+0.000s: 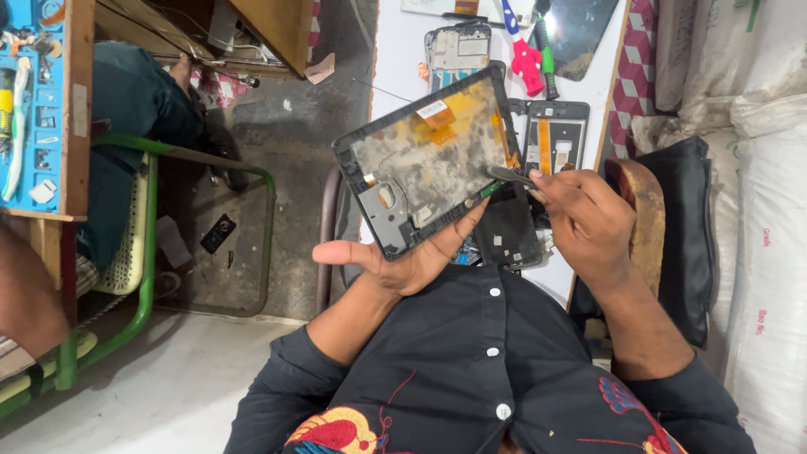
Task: The person holds a disassembled smartphone chassis and uses a small metal tool to scrape and pry at the inner screen area. The person repeatedly rotates the device and works on different edges of the display assembly while another person works at a nearby table.
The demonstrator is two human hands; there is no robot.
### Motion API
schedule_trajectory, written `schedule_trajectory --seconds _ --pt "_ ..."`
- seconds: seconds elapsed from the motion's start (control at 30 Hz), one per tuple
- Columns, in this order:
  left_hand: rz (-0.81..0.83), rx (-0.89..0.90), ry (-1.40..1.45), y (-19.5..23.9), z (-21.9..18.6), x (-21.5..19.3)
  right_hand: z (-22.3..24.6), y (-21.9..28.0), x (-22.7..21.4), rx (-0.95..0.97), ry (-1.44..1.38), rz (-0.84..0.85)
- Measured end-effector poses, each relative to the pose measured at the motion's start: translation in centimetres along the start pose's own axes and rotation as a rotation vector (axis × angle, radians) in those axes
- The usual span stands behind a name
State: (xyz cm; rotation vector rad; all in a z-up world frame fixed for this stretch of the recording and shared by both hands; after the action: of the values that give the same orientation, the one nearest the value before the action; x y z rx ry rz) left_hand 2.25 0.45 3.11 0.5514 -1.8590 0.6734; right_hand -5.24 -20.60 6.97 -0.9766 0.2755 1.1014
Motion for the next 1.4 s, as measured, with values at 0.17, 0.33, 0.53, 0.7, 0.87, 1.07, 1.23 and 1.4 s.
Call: schedule_trajectory --seconds 0.17,0.33,0.53,0.7,0.87,1.07,1.23,1.4 --pt "-0.064 -0.094 -0.045 -0.1 0.2 0.0 1.1 0.1 -0.1 -0.103 0.022 -0.005" --pt "-0.177 -0.047 -0.055 -0.2 0.2 -0.6 2.4 0.2 0.4 -0.158 0.062 0.029" --pt "-0.114 -0.067 -0.142 -0.1 0.6 -0.9 2.0 0.1 -0.1 -0.101 0.044 -0.039" --pt "-0.158 -0.091 -0.145 -0.4 0.8 -1.0 3.0 0.2 0.1 -0.126 0.075 -0.03" --pt "-0.198 -0.076 -0.198 -0.4 1.1 -1.0 3.3 -0.2 -0.1 -0.168 0.116 0.005" --pt "-0.216 -0.114 -0.179 -1.1 1.0 -0.2 3.0 0.1 -0.2 -0.13 0.161 -0.057" --pt "-0.126 -0.079 -0.248 -0.9 0.0 2.9 3.5 0.1 -0.5 -0.222 0.073 -0.112" --pt "-0.15 -0.2 -0.249 -0.6 0.0 5.9 2.5 0.1 -1.8 -0.155 0.186 -0.188"
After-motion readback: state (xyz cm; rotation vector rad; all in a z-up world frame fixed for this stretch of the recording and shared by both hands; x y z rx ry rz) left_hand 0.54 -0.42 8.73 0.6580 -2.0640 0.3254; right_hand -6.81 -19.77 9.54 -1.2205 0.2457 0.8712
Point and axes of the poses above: each hand's wrist, its own y-axis away from the middle knuckle, its own x-axis out of the palm, z = x × y, the point moved 2 cm from there along -y, towards the middle knuckle, and after that the axes turned 3 degrees about -x, right-handed, at the moved point
